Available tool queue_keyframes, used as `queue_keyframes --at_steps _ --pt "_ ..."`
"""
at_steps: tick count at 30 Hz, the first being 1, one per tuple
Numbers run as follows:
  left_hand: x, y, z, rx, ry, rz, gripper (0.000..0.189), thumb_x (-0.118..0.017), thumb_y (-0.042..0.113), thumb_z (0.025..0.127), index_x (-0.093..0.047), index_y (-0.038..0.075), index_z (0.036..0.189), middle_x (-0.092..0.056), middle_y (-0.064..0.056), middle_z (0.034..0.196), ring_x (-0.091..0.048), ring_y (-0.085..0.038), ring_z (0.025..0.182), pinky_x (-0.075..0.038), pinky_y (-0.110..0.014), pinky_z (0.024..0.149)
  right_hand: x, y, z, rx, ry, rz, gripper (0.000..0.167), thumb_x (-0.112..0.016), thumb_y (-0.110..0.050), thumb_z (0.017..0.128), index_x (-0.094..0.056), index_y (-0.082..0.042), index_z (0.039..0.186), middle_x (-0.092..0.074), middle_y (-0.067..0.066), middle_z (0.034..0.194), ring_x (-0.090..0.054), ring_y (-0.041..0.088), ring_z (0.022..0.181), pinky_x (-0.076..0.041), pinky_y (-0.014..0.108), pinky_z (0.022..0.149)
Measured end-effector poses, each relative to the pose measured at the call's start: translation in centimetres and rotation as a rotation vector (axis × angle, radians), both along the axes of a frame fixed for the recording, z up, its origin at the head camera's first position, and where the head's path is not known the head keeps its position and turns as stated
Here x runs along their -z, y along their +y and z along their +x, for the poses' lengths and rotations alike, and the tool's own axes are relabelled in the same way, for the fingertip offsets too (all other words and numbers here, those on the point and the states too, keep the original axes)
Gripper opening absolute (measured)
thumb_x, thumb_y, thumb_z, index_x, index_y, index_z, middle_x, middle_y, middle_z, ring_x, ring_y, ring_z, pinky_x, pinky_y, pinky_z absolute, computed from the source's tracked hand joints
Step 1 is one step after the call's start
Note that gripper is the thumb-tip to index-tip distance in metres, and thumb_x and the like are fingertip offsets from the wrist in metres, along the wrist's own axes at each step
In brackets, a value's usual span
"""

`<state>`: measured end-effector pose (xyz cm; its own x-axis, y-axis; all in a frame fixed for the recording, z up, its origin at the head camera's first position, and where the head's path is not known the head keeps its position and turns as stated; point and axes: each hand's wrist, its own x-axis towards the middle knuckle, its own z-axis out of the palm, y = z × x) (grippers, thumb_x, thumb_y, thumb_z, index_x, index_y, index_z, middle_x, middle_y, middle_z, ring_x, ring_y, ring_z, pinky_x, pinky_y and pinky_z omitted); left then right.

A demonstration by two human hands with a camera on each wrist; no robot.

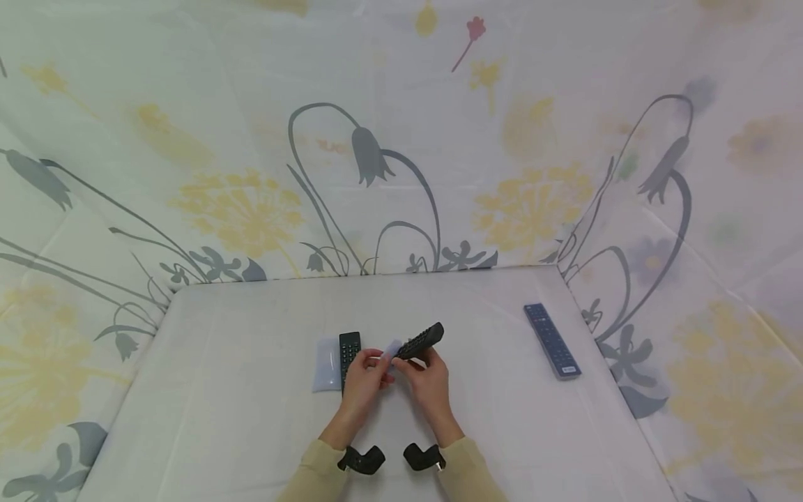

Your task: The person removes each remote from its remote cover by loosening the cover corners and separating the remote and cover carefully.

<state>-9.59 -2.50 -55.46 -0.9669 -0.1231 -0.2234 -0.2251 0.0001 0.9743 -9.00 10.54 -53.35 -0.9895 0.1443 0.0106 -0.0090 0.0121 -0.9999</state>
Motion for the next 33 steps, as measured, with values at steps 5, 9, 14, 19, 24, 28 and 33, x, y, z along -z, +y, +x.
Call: queue_keyframes --at_steps 5,9,14,19,24,28,33 --pt "0.1 -0.3 -0.1 0.042 0.047 -0.133 0.023 -0.068 0.019 0.095 -0.063 0.001 0.109 -0.064 -0.005 0.083 -0.068 -0.018 0.061 -0.049 -0.025 0.056 0.0 0.2 0.1 -0.009 0.050 0.014 0.050 -0.079 0.002 0.082 -0.058 0.010 0.127 -0.065 0.021 0.111 -0.062 0.009 0.097 -0.053 0.030 0.089" --pt "-0.1 -0.5 -0.2 0.059 0.052 -0.212 0.019 -0.065 0.018 0.096 -0.067 0.001 0.105 -0.066 -0.005 0.082 -0.067 -0.017 0.060 -0.045 -0.025 0.055 -0.1 0.4 0.1 -0.016 0.065 0.002 0.049 -0.079 0.002 0.083 -0.059 0.008 0.127 -0.066 0.024 0.113 -0.063 0.009 0.098 -0.052 0.030 0.090" --pt "-0.1 -0.6 -0.3 0.074 0.018 -0.224 0.020 -0.059 0.017 0.100 -0.068 -0.001 0.104 -0.066 -0.004 0.080 -0.062 -0.013 0.058 -0.044 -0.028 0.056 0.0 0.5 0.2 -0.029 0.050 -0.042 0.049 -0.077 0.003 0.083 -0.059 0.007 0.129 -0.061 0.029 0.125 -0.064 0.010 0.101 -0.053 0.024 0.085" --pt "0.1 -0.7 -0.3 0.091 -0.064 -0.151 0.026 -0.051 0.016 0.102 -0.065 -0.005 0.105 -0.061 -0.006 0.076 -0.057 -0.012 0.057 -0.043 -0.028 0.058 -0.2 0.6 0.4 -0.052 0.041 -0.053 0.050 -0.077 0.004 0.084 -0.058 0.009 0.130 -0.062 0.029 0.124 -0.064 0.010 0.101 -0.053 0.021 0.081" --pt "0.1 -0.8 -0.3 0.053 -0.087 -0.128 0.027 -0.053 0.020 0.100 -0.066 -0.004 0.101 -0.057 -0.003 0.069 -0.055 -0.012 0.055 -0.043 -0.027 0.057 -0.5 0.4 0.4 -0.080 0.032 -0.077 0.052 -0.077 0.007 0.082 -0.057 0.010 0.130 -0.061 0.030 0.125 -0.063 0.011 0.101 -0.053 0.021 0.083" --pt "0.1 -0.8 -0.4 0.022 -0.005 -0.166 0.027 -0.063 0.027 0.097 -0.068 0.000 0.097 -0.060 0.001 0.068 -0.054 -0.009 0.053 -0.043 -0.025 0.055 -0.9 0.3 0.4 -0.079 0.040 -0.097 0.053 -0.076 0.008 0.082 -0.056 0.010 0.131 -0.059 0.032 0.127 -0.063 0.012 0.102 -0.053 0.022 0.083" --pt "0.0 -0.7 -0.6 0.001 0.091 -0.207 0.026 -0.071 0.029 0.093 -0.069 0.003 0.092 -0.061 0.002 0.067 -0.053 -0.008 0.051 -0.043 -0.023 0.052 -0.5 0.3 0.0 -0.070 0.051 -0.085 0.053 -0.076 0.008 0.082 -0.056 0.009 0.132 -0.061 0.030 0.125 -0.062 0.010 0.103 -0.053 0.022 0.084"
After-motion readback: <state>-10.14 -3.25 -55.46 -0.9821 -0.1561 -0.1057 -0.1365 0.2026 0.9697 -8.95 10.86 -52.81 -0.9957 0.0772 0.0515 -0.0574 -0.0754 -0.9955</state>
